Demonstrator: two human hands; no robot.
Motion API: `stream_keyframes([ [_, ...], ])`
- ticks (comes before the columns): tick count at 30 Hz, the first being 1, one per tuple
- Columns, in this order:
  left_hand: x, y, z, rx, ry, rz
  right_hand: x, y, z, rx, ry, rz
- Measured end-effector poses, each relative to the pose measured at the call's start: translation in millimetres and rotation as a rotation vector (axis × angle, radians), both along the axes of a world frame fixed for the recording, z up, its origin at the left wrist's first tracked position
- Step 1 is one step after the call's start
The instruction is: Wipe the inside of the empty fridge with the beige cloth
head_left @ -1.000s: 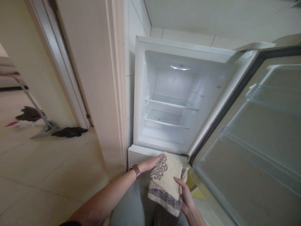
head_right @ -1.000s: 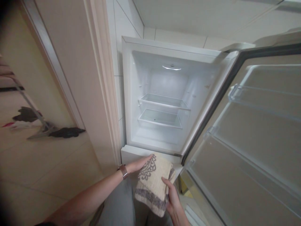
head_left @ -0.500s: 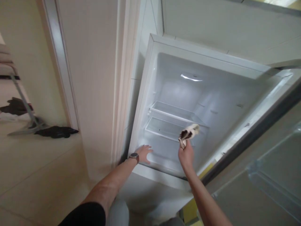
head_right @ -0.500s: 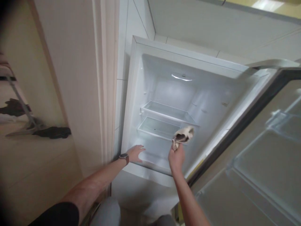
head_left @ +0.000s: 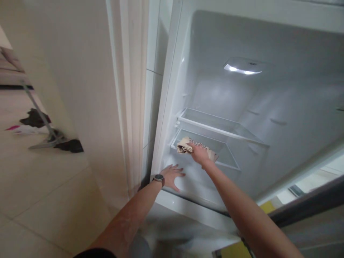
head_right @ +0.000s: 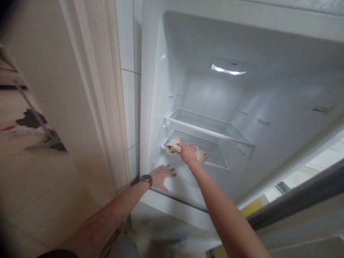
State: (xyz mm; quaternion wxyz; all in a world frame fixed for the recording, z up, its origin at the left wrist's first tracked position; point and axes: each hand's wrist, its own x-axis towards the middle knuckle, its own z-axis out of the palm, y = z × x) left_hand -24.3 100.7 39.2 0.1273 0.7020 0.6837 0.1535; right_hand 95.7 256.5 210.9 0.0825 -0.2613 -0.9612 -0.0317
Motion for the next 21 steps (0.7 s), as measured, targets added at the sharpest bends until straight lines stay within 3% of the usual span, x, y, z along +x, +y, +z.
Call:
stream_keyframes([
  [12,4,-2,3.7,0.013,0.040,-0.011,-76,51,5.1,-0.076,-0.019,0.082],
  [21,4,-4,5.8,-0.008,0.079,-0.022,-125,96,6.3,-0.103,0.059,-0.064],
])
